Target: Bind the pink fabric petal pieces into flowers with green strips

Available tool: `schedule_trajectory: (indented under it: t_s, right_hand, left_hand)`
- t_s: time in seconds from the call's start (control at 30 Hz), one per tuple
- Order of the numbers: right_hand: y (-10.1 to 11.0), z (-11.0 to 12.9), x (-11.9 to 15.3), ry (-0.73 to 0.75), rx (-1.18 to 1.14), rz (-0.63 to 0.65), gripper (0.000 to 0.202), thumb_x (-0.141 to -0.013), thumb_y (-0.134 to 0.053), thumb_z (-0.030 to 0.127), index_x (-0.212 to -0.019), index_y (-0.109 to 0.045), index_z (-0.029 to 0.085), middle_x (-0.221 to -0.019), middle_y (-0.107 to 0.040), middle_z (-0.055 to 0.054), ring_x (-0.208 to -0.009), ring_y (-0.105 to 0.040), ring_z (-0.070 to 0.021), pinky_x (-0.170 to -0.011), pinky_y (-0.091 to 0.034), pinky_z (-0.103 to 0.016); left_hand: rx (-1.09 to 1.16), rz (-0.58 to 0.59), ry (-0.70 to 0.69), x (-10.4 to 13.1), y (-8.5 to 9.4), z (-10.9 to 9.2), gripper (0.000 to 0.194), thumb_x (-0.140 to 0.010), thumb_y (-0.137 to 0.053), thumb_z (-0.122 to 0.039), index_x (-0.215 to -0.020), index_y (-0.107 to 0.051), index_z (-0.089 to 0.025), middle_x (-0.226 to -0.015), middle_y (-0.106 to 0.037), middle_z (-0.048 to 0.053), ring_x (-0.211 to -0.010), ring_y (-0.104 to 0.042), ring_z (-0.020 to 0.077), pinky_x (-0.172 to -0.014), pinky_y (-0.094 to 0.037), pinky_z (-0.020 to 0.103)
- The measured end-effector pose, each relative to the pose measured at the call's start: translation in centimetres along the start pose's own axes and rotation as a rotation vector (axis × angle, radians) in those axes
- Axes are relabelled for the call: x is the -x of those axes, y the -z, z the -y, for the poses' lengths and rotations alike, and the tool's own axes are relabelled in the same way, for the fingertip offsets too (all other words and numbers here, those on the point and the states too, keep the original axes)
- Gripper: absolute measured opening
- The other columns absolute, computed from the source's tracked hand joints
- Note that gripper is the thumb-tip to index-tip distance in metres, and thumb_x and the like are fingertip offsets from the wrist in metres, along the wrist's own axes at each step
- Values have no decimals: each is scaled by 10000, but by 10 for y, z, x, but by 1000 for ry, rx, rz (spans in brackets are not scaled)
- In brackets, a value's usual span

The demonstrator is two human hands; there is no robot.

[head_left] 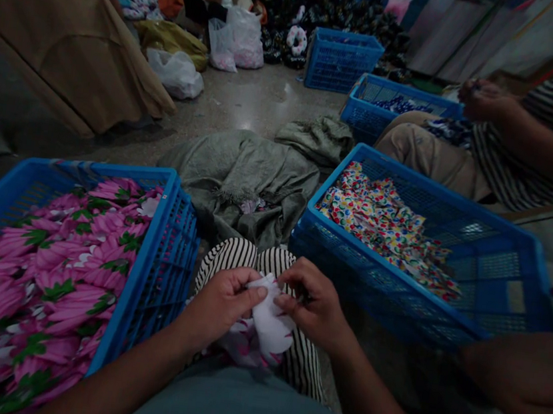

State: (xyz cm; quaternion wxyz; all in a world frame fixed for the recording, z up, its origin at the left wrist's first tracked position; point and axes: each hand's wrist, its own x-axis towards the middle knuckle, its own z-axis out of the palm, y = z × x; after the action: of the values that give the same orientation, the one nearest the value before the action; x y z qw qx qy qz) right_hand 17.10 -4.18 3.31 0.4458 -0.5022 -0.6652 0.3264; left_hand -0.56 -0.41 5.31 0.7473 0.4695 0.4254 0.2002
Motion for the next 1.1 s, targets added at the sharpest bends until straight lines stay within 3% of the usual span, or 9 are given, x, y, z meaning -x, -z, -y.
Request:
schedule_trajectory:
  t_s: [0.13,0.27,0.33,0.43,0.6,0.77,0.83,0.87,1.1]
  right_hand:
    - [-12,10,-3,63,45,83,116,-747,-500,86,-766,-552,188,-665,-488,1,-645,-476,-135,-576,-344,-244]
    - [-11,-3,-5,65,176,118,208,-649,-447,22,-748,-519,191,-693,-484,-7,-656,-472,-145,-570,-330,-246]
    - [-1,-22,-8,-53,292,14,168,-651,-452,65,-737,-513,195,-726,-501,-18,-673,-475,-157,-590,-336,-258]
    - [24,-67,-11,-407,439,-358,63,-725,-443,189,-699,-500,193,-734,-515,-43,-728,-475,-194,-652,-345,-295]
    - [46,-112,-1,-565,353,-324,186,-727,-501,310,-593,-519,183,-537,-487,-12,-599,-484,-191,-579,-348,-298]
    - [10,-60,-3,-450,62,-134,244,-761,-486,375,-906,-555,192,-794,-603,-22,-670,-536,-147,-584,-402,-244]
    - [-4,-33,-8,-306,-223,121,196,-734,-559,358,-820,-549,182,-722,-552,-2,-603,-482,-121,-530,-374,-221]
    - [-9,-24,-10,-285,-276,155,177,-741,-564,351,-723,-536,177,-636,-503,18,-564,-445,-109,-505,-349,-212]
    - [-24,-26,-1,-478,-632,-162,287,-742,-580,415,-639,-450,181,-514,-361,67,-429,-295,-66,-394,-231,-188]
  left_hand:
    - [-50,4,-22,0,-1,3,158,-740,-578,-297,-745,-577,-140,-598,-537,-31,-526,-452,82,-495,-340,184]
    - [-100,36,-18,2,2,5,171,-750,-563,-313,-757,-574,-143,-674,-570,-3,-612,-497,112,-555,-371,206]
    - [-118,29,-24,3,3,3,171,-749,-563,-311,-744,-574,-141,-668,-559,-5,-620,-496,112,-568,-371,207]
    - [-125,-19,-10,3,6,0,172,-734,-570,-307,-731,-579,-136,-621,-537,-21,-557,-459,93,-524,-343,196]
    - [-120,-40,21,1,9,2,166,-719,-570,-298,-725,-577,-132,-606,-537,-29,-526,-430,81,-492,-313,188]
    - [-240,-11,-6,-9,3,2,186,-740,-534,-319,-727,-571,-138,-608,-530,-22,-551,-456,101,-515,-333,207]
    - [-377,-10,-86,-12,2,-2,174,-736,-538,-307,-729,-578,-137,-631,-535,-15,-585,-466,111,-535,-341,213]
    - [-428,-8,-114,-13,3,-4,161,-729,-546,-295,-738,-579,-138,-637,-533,-16,-590,-465,112,-535,-338,213]
    - [-266,-64,-68,-9,14,-9,197,-669,-609,-299,-622,-492,-148,-573,-448,-52,-515,-396,75,-477,-301,189]
